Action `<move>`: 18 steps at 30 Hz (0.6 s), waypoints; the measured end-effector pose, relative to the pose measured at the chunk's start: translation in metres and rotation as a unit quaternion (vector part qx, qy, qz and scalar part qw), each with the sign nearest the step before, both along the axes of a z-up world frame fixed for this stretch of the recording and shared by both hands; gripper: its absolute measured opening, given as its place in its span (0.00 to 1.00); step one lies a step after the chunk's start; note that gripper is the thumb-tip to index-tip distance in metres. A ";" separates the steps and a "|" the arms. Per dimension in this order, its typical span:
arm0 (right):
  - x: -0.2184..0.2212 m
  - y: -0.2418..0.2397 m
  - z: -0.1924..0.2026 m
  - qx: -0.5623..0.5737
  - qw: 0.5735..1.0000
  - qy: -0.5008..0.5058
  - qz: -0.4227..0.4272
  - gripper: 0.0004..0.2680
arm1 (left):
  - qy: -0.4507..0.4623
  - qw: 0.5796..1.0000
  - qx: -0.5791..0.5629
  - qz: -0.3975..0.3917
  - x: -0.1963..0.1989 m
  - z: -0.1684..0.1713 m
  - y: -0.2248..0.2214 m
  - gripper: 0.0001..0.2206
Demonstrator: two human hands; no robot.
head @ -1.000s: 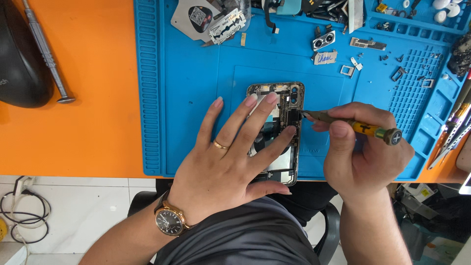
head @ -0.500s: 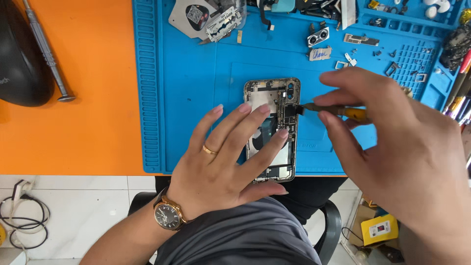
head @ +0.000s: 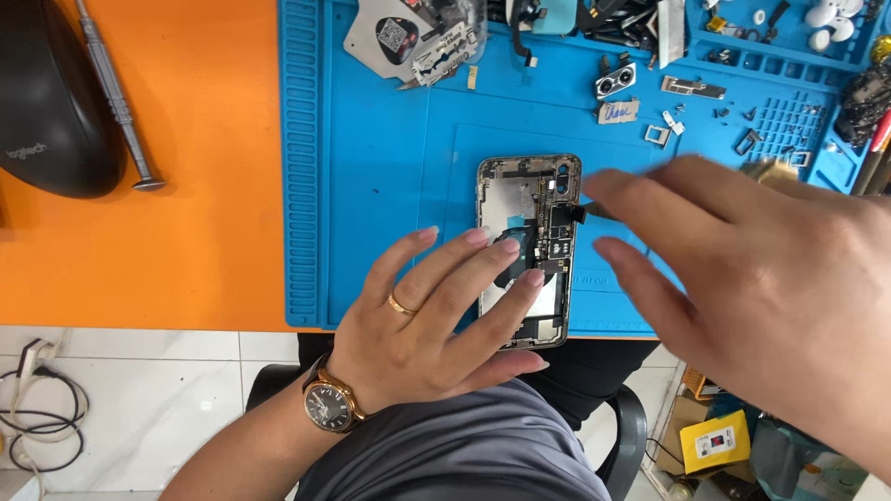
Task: The person disassembles a smartphone on a blue work mat, using tweezers and a screwdriver to remove screws and internal components. They carefully lift and separate parts of the device, placing removed items on the mat.
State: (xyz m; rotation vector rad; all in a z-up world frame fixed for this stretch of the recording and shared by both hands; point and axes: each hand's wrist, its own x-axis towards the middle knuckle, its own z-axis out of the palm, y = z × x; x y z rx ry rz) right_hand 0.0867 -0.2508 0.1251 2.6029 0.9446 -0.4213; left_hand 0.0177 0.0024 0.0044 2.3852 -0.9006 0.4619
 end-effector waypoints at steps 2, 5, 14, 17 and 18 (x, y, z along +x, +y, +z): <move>0.000 -0.001 0.002 0.005 1.000 0.007 -0.016 0.14 | -0.005 1.000 -0.003 0.002 0.000 -0.001 -0.001 0.27; -0.001 -0.001 -0.002 0.021 0.999 -0.017 -0.020 0.19 | 0.000 1.000 -0.004 0.000 -0.001 -0.003 -0.001 0.27; 0.004 -0.007 0.009 0.238 0.963 0.093 -0.083 0.09 | 0.043 0.999 -0.026 0.006 0.001 0.002 0.000 0.25; 0.009 -0.003 0.011 0.223 0.962 0.070 -0.138 0.07 | 0.153 0.987 -0.011 0.040 -0.004 -0.003 0.000 0.32; 0.009 -0.002 0.009 0.223 0.962 0.069 -0.140 0.07 | 0.152 0.988 -0.012 0.037 0.006 0.010 0.000 0.32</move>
